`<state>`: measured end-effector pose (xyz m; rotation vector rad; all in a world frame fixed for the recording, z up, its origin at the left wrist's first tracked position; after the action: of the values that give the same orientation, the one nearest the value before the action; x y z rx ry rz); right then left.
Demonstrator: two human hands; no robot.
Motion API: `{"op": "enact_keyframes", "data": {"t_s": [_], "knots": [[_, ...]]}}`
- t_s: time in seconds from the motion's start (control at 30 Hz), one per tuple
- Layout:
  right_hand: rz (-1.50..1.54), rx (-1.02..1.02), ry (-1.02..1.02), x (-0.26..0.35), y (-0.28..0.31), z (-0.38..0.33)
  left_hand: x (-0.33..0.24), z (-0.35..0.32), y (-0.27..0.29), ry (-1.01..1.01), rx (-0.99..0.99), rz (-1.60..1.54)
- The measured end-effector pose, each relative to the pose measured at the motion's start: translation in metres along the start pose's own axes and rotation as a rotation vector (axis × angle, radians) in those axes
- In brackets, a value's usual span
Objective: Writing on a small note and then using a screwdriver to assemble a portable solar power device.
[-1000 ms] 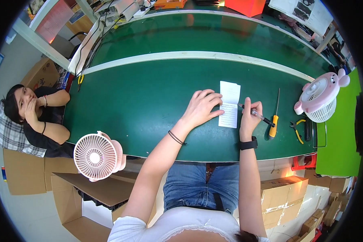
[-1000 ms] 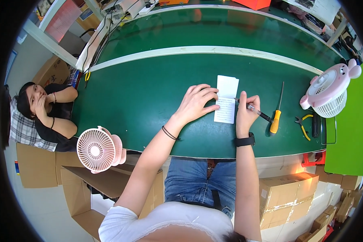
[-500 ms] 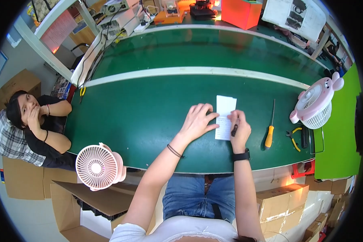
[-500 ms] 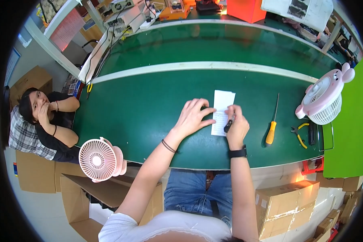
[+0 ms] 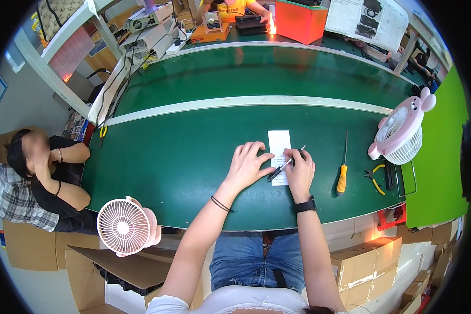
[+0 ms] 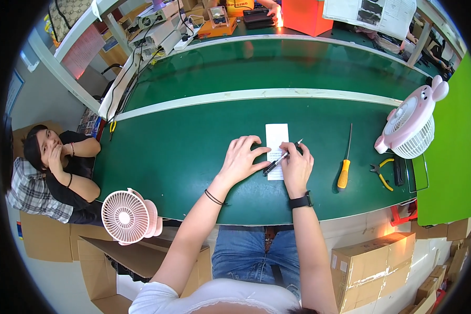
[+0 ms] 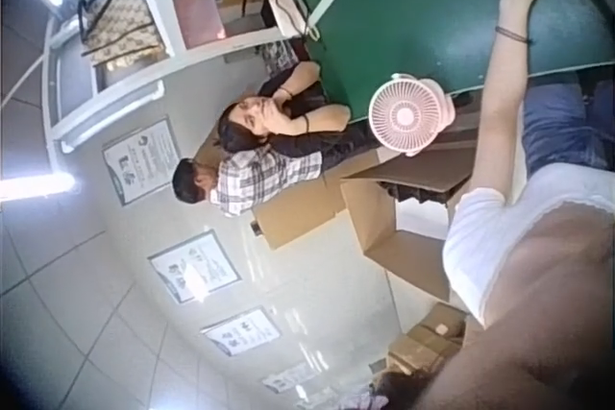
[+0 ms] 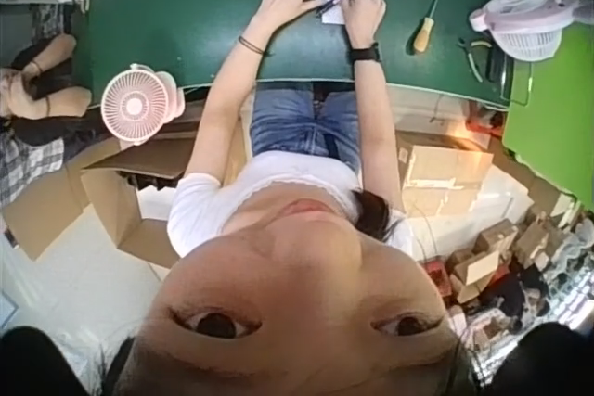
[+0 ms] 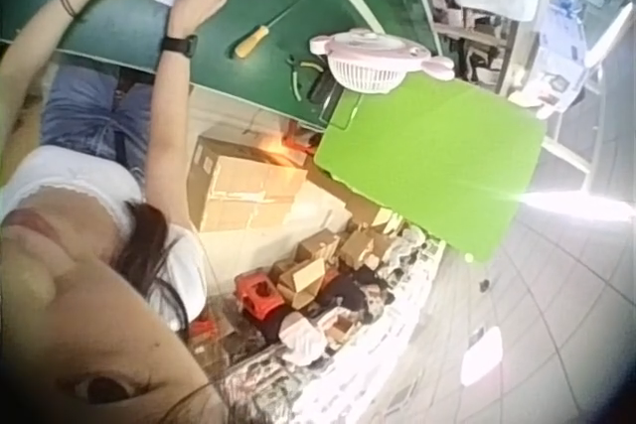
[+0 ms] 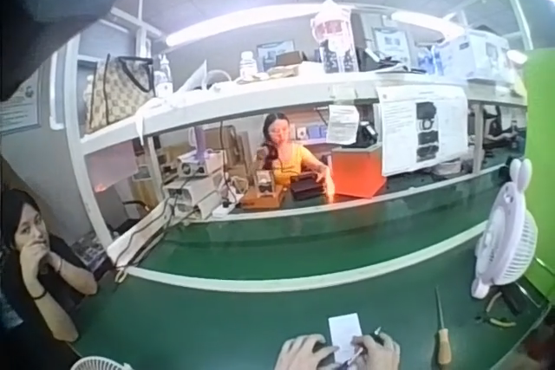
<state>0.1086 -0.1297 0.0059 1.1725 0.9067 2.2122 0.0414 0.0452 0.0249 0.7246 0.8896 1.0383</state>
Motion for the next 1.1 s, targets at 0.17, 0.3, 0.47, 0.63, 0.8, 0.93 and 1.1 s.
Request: {"op": "enact_keyframes", "data": {"t_s": [0.17,0.3,0.47,0.63,0.8,0.93,1.1], "knots": [[0.182,-0.049,-0.027,-0.001,0.002,0.001,-0.003,-0.004,0.003,0.024,0.026,-0.036],[0.540,-0.178,-0.057,0.008,0.006,0.000,-0.005,-0.007,0.001,0.030,0.091,-0.048],[0.494,-0.230,0.053,-0.002,0.006,0.000,-0.006,0.000,-0.004,-0.016,0.059,-0.084],[0.536,-0.180,0.102,0.008,0.012,0.012,-0.001,0.002,-0.003,-0.015,0.038,-0.034],[1.009,-0.010,-0.187,-0.002,-0.002,0.007,-0.008,0.001,-0.004,-0.033,-0.001,-0.066],[0.875,-0.010,-0.184,-0.008,-0.004,0.006,-0.008,-0.001,0.000,-0.043,0.030,-0.060],[0.681,-0.018,-0.171,-0.014,-0.015,0.006,-0.008,-0.002,-0.002,-0.069,0.053,-0.064]]}}
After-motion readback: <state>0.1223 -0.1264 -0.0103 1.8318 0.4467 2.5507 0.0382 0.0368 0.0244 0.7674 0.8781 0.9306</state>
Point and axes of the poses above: each hand's wrist, its own z-axis towards the middle knuckle, its own y-axis out of the back of the hand, x = y × z, the point moved 1 cm from there along z, towards the middle knuckle, and after that the axes turned 4 degrees about x, right-handed, at the moved point
